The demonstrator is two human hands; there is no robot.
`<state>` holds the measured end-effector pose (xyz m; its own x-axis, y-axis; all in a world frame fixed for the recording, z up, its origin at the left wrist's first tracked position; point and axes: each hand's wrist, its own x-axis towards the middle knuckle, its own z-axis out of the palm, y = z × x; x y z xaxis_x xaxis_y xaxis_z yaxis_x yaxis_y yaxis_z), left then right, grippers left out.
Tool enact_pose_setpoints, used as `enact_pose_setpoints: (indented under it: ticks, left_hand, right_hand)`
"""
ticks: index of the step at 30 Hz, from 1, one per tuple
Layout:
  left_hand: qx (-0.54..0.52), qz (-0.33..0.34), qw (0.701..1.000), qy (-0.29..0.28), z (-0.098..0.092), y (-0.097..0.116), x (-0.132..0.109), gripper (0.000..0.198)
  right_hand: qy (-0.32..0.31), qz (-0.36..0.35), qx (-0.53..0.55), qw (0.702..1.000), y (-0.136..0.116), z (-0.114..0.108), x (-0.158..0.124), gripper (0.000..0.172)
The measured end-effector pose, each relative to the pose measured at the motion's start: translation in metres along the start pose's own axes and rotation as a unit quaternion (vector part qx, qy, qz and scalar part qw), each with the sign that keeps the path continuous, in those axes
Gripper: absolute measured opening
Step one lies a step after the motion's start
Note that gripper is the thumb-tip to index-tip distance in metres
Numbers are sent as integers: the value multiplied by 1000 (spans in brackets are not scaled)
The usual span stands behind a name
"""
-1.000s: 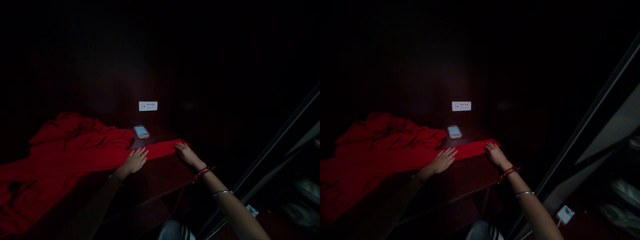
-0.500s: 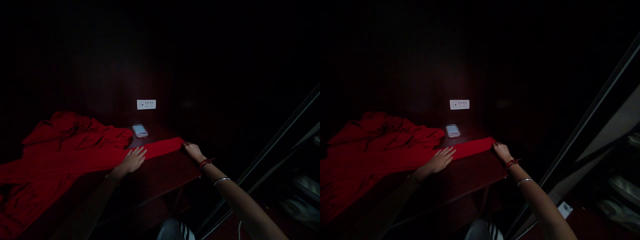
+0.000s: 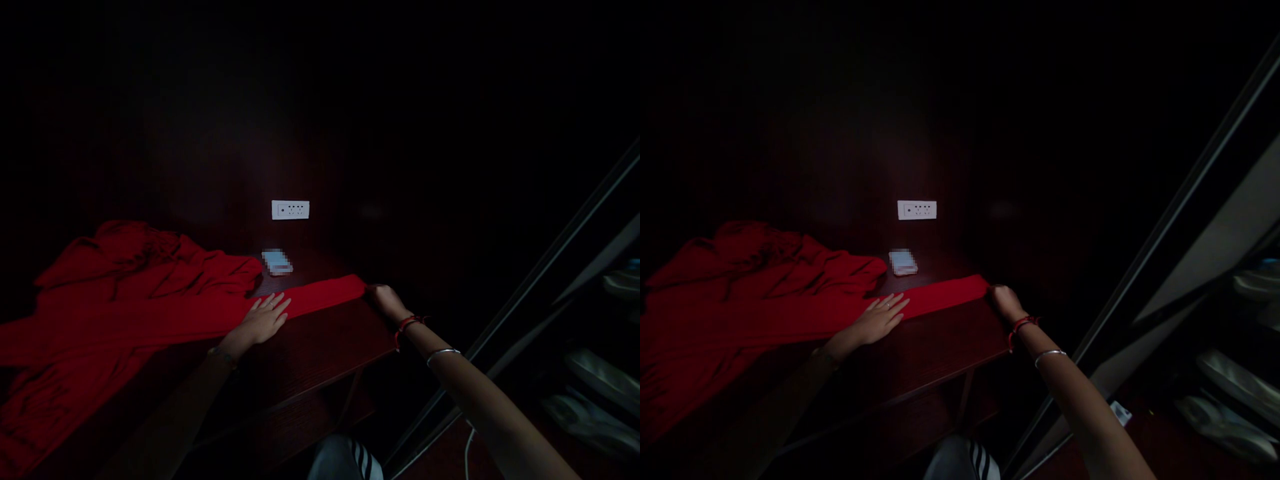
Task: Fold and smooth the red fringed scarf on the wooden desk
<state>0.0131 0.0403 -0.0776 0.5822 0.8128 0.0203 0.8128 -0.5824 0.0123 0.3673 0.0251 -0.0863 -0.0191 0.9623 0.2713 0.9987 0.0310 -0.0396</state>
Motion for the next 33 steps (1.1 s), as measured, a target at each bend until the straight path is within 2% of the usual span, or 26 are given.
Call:
enact_pose_setpoints:
  ticks: [4,9,14,18,23,27,29,31,33]
  left_hand:
    - [3,-1,1000,0,-4,3,-2,47]
    - [19,-3,1000,-6,-7,5,-4,48]
    - [25,-5,1000,2,-6,3,-2,47]
    - [21,-15,1000,-5,-6,3,-2,48]
    - [12,-17,1000,-1,-5,2,-1,48]
    - [4,-16,1000,-13,-9,4,-2,49]
    - [2,-17,1000,-20,-10,5,-3,49]
    - [0,-15,1000,-16,-10,5,-3,49]
    - [-3,-10,1000,-5,-7,4,-2,48]
  right_hand:
    - [63,74,119,988,4,7,9,32]
    - [76,105,113,985,5,15,16,30]
    - [74,75,88,991,6,15,12,28]
    - [58,44,64,995,4,13,7,34]
    - [-2,-52,-20,998,9,9,3,47]
    - [-55,-58,-35,996,13,4,2,52]
    - [-62,-39,-46,996,7,-1,2,52]
    - [-40,-33,-50,997,-8,-7,1,53]
    - [-9,-71,-29,997,-34,-12,0,53]
